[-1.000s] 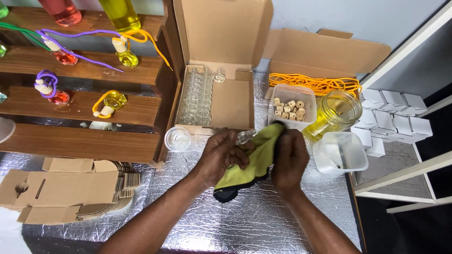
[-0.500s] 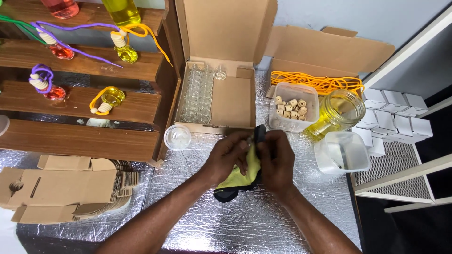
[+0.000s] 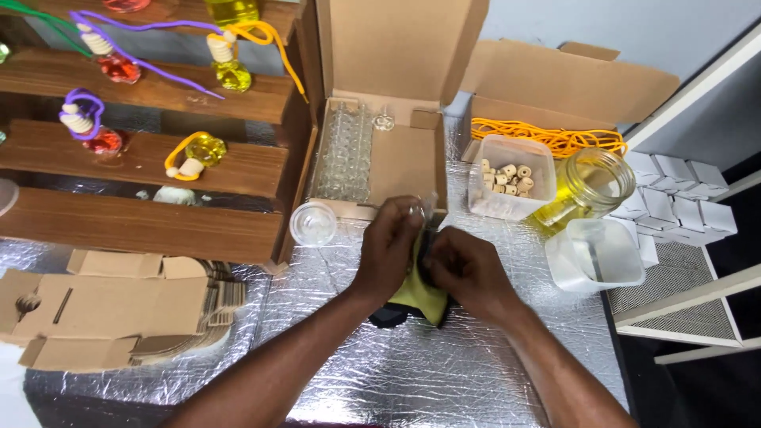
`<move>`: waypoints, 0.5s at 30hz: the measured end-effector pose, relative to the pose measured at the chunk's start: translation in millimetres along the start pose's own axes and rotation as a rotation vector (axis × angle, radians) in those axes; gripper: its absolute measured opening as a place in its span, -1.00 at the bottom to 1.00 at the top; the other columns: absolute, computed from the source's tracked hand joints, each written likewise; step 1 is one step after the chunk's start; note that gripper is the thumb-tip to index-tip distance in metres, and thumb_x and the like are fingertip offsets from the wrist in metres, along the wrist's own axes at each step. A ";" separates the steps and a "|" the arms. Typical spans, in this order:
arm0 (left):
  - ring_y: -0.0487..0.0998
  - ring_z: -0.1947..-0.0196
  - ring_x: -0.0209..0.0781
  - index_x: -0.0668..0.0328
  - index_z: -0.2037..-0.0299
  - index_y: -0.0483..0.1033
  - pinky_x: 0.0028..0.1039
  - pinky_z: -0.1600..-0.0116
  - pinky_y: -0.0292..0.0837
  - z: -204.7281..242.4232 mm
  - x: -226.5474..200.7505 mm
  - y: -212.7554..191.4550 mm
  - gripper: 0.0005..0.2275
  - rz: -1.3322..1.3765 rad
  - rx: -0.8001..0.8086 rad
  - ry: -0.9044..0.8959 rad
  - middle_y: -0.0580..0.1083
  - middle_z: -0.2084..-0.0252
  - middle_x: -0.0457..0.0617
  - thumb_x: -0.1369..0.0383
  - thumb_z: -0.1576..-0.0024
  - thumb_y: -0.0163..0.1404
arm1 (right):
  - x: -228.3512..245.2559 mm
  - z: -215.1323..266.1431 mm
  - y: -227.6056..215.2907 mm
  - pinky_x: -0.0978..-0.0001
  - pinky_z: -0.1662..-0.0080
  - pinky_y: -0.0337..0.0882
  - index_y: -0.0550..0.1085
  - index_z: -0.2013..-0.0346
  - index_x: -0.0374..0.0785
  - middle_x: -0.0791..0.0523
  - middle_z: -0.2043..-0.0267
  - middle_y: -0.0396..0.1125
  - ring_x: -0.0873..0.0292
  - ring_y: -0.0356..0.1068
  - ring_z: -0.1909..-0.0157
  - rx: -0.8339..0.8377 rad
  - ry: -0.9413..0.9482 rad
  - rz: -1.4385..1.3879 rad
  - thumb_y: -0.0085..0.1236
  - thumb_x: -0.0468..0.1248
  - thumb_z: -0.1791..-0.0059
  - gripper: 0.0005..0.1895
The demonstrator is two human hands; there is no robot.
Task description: Cleaning small perfume bottles, filling them with liquid using a syringe, and attaching decorative strings and wooden beads.
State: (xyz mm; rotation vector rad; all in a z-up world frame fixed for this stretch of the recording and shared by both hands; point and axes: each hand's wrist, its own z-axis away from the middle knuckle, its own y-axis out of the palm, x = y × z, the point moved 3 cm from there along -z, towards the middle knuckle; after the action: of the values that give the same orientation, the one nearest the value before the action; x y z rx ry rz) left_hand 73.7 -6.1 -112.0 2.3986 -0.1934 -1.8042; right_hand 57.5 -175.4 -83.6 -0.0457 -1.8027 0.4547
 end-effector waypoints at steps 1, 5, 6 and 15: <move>0.54 0.16 -0.27 0.24 -0.12 0.41 -0.32 0.06 0.56 -1.4 5.5 -4.9 -0.79 0.043 -0.062 -0.009 0.56 0.20 0.08 0.35 -0.35 -0.06 | 0.1 1.2 2.7 0.44 0.50 0.33 0.55 0.36 -0.24 0.13 0.64 0.33 0.31 0.30 0.57 0.131 -0.020 -0.001 0.35 -0.39 0.14 -0.88; 0.59 0.19 -0.25 0.31 -0.10 0.37 -0.40 0.06 0.58 1.8 8.6 9.2 -0.78 0.127 -0.068 0.017 0.57 0.16 0.07 0.43 -0.29 0.03 | -14.0 10.5 -9.4 0.42 0.40 0.42 0.55 0.32 -0.32 0.14 0.53 0.43 0.32 0.40 0.46 0.238 -0.073 -0.175 0.26 -0.53 0.19 -0.82; 0.62 0.21 -0.25 0.29 -0.05 0.40 -0.51 0.12 0.59 -0.5 18.2 12.3 -0.77 0.125 -0.033 0.097 0.58 0.18 0.05 0.53 -0.21 0.09 | -13.5 8.9 -18.3 0.41 0.35 0.40 0.53 0.32 -0.34 0.09 0.46 0.42 0.29 0.39 0.38 0.156 -0.159 -0.229 0.28 -0.45 0.18 -0.84; 0.65 0.30 0.05 0.36 -0.05 0.53 -0.25 0.15 0.73 4.8 3.5 17.5 -0.66 0.473 0.349 -0.323 0.57 0.18 0.20 0.57 -0.05 0.21 | 114.1 15.6 -35.7 0.31 -0.25 0.48 0.56 0.06 -0.08 0.16 0.01 0.49 0.19 0.49 -0.08 -0.353 -0.054 -0.830 0.16 -0.12 -0.10 -0.82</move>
State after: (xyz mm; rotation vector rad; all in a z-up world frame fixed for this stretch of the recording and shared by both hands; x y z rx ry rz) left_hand 69.7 -24.1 -113.4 1.9822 -1.0877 -2.0170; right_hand 17.8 -182.4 30.0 0.4580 -1.7570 -0.4549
